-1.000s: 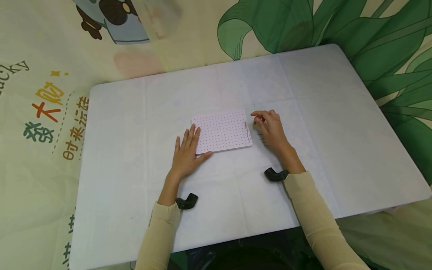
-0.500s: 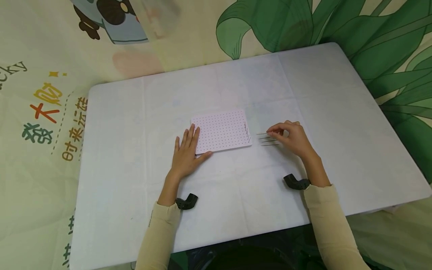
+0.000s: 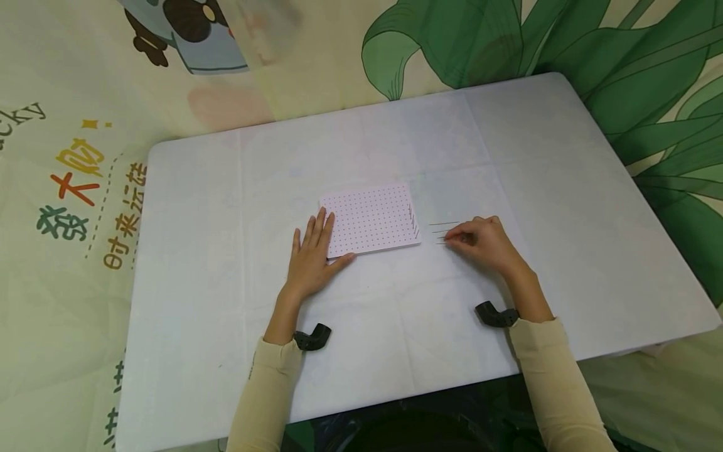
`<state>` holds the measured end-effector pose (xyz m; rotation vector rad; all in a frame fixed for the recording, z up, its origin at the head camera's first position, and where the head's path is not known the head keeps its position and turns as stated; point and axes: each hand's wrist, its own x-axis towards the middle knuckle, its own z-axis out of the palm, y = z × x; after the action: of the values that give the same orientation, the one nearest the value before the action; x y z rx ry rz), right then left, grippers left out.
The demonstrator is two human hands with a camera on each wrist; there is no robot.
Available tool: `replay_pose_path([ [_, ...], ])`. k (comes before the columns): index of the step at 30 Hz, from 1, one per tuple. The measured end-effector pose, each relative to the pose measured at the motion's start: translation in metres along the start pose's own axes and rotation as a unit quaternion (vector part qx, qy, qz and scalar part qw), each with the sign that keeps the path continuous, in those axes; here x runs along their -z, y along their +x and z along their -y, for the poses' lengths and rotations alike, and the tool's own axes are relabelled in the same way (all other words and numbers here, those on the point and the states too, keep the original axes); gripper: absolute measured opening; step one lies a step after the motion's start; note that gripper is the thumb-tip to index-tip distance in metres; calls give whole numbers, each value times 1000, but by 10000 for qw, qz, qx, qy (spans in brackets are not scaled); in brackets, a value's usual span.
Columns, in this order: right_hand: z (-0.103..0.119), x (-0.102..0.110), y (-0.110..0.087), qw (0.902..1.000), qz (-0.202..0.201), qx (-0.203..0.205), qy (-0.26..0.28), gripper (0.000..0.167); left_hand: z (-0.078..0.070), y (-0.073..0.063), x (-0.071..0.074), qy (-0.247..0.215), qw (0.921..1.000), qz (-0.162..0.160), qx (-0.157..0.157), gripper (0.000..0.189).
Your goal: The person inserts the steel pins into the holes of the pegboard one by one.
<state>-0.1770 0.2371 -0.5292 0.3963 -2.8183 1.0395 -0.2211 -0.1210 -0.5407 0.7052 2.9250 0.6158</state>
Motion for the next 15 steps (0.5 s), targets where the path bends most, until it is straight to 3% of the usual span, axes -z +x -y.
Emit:
replay_pose_path([
  [15,4,-5,-3,9986,-214,213,-428,11,0,0,-1,12,10000,-23,-13,91],
])
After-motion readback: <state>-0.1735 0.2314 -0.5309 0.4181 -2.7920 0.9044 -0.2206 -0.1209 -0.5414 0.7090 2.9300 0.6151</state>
